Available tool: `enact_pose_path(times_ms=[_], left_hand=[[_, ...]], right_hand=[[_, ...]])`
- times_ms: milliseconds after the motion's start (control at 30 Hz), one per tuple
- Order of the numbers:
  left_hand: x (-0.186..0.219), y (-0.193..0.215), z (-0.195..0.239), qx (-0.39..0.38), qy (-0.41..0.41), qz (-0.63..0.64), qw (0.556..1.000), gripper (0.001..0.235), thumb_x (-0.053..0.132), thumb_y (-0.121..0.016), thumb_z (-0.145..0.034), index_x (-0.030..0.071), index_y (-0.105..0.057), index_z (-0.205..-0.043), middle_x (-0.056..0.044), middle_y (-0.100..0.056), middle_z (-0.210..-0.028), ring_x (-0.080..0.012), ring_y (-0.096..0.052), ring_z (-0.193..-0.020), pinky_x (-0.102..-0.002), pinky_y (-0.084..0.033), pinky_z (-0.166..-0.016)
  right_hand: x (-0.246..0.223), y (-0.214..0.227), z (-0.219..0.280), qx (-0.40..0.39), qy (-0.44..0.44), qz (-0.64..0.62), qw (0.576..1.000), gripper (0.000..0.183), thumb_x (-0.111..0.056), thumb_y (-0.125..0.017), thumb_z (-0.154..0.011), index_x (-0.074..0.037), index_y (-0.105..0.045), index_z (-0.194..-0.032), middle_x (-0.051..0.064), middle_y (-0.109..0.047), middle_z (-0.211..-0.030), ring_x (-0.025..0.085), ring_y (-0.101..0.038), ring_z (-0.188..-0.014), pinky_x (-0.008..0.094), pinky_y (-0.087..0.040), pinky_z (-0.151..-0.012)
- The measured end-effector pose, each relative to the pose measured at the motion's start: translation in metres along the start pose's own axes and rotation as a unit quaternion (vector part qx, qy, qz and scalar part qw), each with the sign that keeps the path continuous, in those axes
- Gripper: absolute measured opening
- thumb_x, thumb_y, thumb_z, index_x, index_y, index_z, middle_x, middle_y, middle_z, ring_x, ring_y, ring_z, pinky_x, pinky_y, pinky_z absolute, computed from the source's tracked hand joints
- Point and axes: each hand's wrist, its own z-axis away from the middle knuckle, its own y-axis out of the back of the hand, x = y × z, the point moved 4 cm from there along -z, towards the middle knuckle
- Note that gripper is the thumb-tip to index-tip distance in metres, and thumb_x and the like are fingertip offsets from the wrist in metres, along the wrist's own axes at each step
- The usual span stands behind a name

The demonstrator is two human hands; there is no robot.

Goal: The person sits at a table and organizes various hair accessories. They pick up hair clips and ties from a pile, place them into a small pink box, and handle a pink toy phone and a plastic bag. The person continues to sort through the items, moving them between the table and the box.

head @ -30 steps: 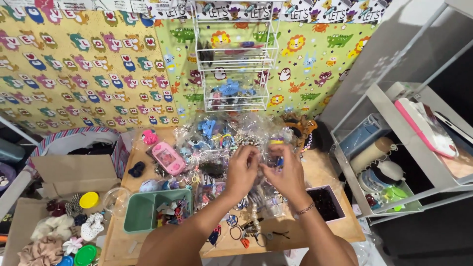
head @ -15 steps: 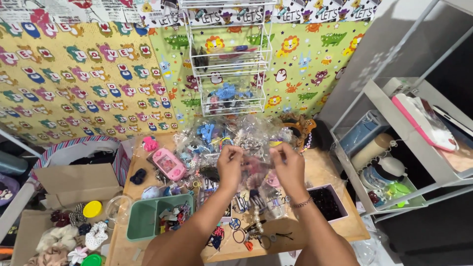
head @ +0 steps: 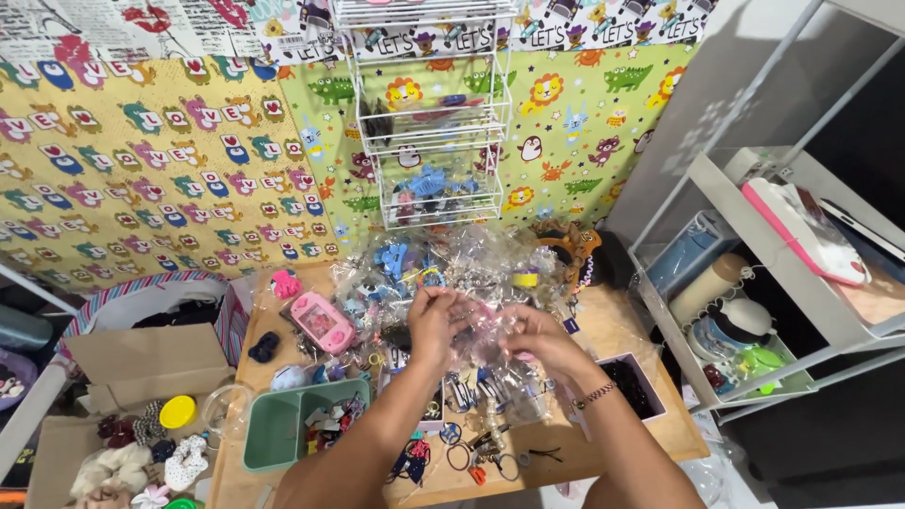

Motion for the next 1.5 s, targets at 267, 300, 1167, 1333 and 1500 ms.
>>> enact_pose_path(times_ms=[267,300,1167,1333,1500], left_hand=[[0.011,0.008,-0.011,0.029,-0.077,-0.071,0.994,0.005,0.001,-0.054,-0.098,0.004,-0.055,-0.095,-0.014,-0.064,-0.088,-0.0251,-0.072,-0.075,-0.041,-0.066,-0.064],[0.014,0.007,-0.010,0.037,-0.095,-0.107,0.989,0.005,0.000,-0.054,-0.098,0.004,-0.055,-0.095,-0.014,-0.065,-0.088,-0.0239,-0.071,-0.075,-0.040,-0.065,-0.063],[-0.015,-0.004,-0.020,-0.205,-0.039,-0.135,0.969,0.023,-0.003,-0.070,-0.087,-0.003,-0.067,-0.110,-0.012,-0.070,-0.087,-0.0167,-0.068,-0.070,-0.029,-0.062,-0.063],[-0.015,-0.012,0.005,-0.219,0.032,-0.136,0.966,0.024,-0.004,-0.070,-0.085,-0.005,-0.070,-0.108,-0.010,-0.069,-0.085,-0.0151,-0.069,-0.068,-0.026,-0.061,-0.061],[-0.037,-0.007,-0.011,-0.213,0.016,-0.158,0.964,0.007,0.002,-0.071,-0.087,-0.003,-0.073,-0.090,-0.009,-0.065,-0.070,-0.0102,-0.063,-0.054,-0.021,-0.056,-0.048]], right_hand=[[0.015,0.007,-0.008,-0.039,0.027,0.040,0.998,0.022,0.005,-0.072,-0.085,0.005,-0.069,-0.108,0.011,-0.067,-0.084,0.017,-0.064,-0.065,0.026,-0.051,-0.057],[0.020,0.009,-0.011,-0.034,0.012,0.047,0.998,0.023,0.003,-0.071,-0.087,0.005,-0.070,-0.110,0.011,-0.067,-0.084,0.016,-0.063,-0.064,0.025,-0.050,-0.056],[-0.011,-0.006,-0.019,0.131,0.112,-0.001,0.985,0.019,-0.007,-0.073,-0.087,-0.003,-0.075,-0.106,0.008,-0.071,-0.084,0.017,-0.067,-0.079,0.028,-0.053,-0.075],[-0.010,-0.003,-0.022,0.183,0.130,-0.064,0.972,0.003,-0.005,-0.073,-0.086,-0.005,-0.071,-0.089,-0.002,-0.059,-0.061,0.004,-0.054,-0.054,0.014,-0.042,-0.052],[-0.015,-0.010,-0.020,0.169,0.157,-0.110,0.967,0.025,-0.020,-0.079,-0.084,-0.010,-0.060,-0.071,-0.003,-0.047,-0.065,0.009,-0.044,-0.065,0.024,-0.032,-0.063]])
